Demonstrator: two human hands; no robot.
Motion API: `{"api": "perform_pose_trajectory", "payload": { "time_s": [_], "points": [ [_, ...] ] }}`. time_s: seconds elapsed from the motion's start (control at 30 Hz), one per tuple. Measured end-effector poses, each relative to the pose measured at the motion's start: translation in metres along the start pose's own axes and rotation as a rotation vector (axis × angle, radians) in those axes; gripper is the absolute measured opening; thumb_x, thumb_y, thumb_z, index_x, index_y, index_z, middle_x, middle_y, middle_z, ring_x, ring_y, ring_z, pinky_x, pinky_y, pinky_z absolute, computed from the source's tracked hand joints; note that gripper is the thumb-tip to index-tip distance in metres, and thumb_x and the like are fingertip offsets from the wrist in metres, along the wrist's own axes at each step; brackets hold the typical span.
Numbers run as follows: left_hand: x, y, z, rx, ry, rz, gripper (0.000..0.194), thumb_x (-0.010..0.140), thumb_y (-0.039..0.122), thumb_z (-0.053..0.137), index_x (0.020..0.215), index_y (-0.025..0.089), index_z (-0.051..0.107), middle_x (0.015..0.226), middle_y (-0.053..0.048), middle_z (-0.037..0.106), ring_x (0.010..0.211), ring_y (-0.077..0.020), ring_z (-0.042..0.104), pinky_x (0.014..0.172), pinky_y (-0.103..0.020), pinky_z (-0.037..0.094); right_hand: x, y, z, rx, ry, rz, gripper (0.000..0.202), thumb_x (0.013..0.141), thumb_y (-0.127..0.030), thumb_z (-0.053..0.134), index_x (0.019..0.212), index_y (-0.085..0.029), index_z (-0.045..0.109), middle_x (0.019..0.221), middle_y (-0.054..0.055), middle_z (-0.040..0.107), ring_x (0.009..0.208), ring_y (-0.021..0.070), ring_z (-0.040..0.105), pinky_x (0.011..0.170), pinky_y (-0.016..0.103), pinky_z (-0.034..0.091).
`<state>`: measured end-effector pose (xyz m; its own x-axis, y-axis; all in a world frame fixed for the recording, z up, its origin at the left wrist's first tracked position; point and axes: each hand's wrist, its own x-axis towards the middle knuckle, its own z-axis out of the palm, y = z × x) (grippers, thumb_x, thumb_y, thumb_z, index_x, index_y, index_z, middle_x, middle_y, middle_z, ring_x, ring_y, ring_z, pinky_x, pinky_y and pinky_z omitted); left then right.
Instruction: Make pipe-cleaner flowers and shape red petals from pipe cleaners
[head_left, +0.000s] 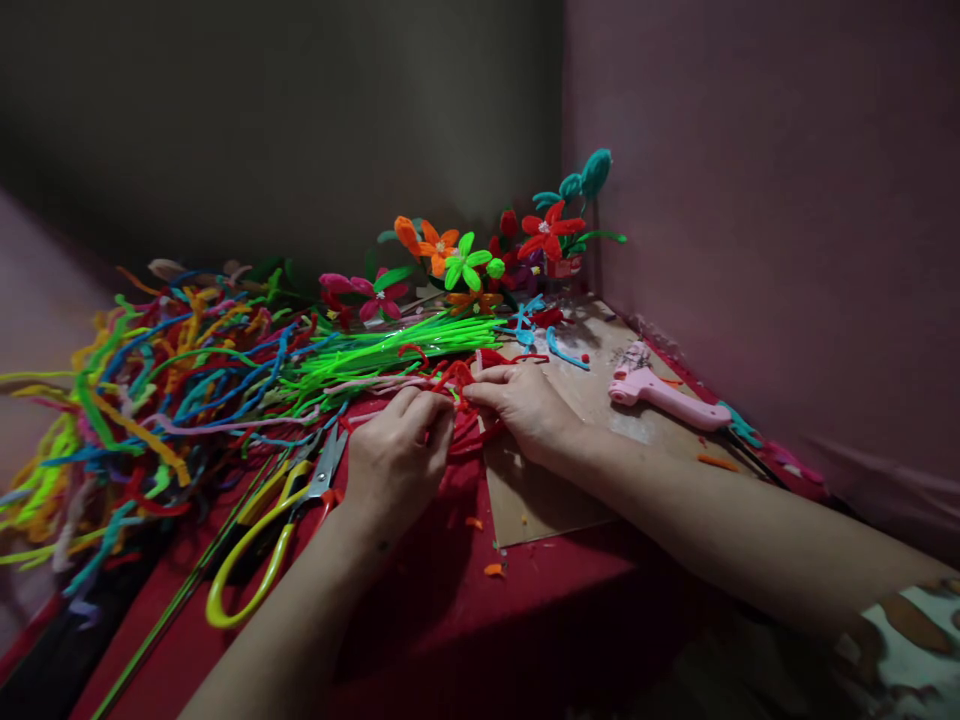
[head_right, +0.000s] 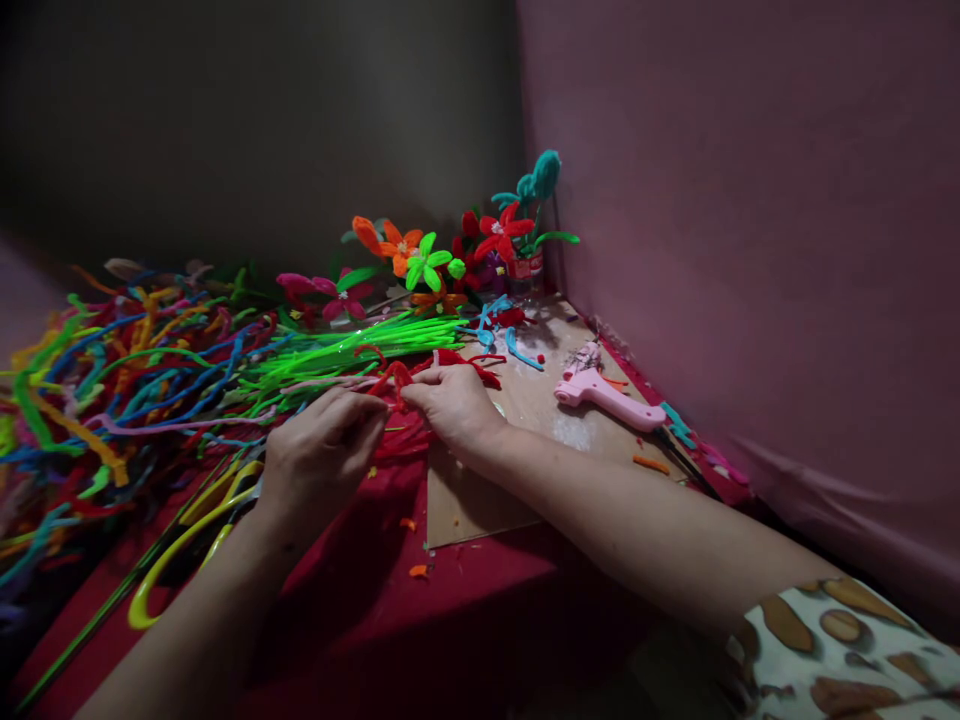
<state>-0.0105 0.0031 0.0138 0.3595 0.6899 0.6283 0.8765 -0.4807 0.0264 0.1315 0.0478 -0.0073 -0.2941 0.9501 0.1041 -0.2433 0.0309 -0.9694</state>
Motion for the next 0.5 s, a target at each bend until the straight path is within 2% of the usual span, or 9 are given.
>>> {"api": "perform_pose_trajectory", "payload": {
  "time_s": [0.17,0.3,0.5],
  "points": [
    [0.0012,0.0022,0.0001,0.086,-0.012,0.007,0.011,0.082,0.021,0.048,0.075,0.017,0.055,0.073,-0.002,0.061,0.067,-0.0126,0.058,0.061,-0.022,0.042,-0.0017,-0.0033,0.0011,-0.033,0.022,0.010,0.020,0.063,-0.019,0.053,0.046,-0.017,0.044,0.046,-0.006,0.035,0.047,0.0069,0.028,0.050,0.025,0.022],
    [0.0006,0.0037,0.0026,0.181,-0.034,0.008,0.013,0.083,0.022,0.046,0.075,0.017,0.055,0.076,-0.004,0.062,0.066,-0.0130,0.058,0.055,-0.022,0.039,-0.0049,-0.0074,0.0037,-0.050,0.046,0.020,0.016,0.061,-0.018,0.052,0.046,-0.016,0.048,0.046,-0.007,0.037,0.049,0.0074,0.031,0.054,0.025,0.026],
    [-0.0010,0.0093,0.0053,0.394,-0.050,0.060,0.022,0.085,0.021,0.040,0.068,0.017,0.055,0.067,-0.004,0.058,0.056,-0.0146,0.053,0.045,-0.026,0.027,-0.0042,-0.0037,0.0043,-0.129,0.066,-0.010,0.013,0.062,-0.018,0.052,0.049,-0.015,0.054,0.047,-0.006,0.041,0.050,0.0076,0.032,0.054,0.024,0.028]
  ]
}}
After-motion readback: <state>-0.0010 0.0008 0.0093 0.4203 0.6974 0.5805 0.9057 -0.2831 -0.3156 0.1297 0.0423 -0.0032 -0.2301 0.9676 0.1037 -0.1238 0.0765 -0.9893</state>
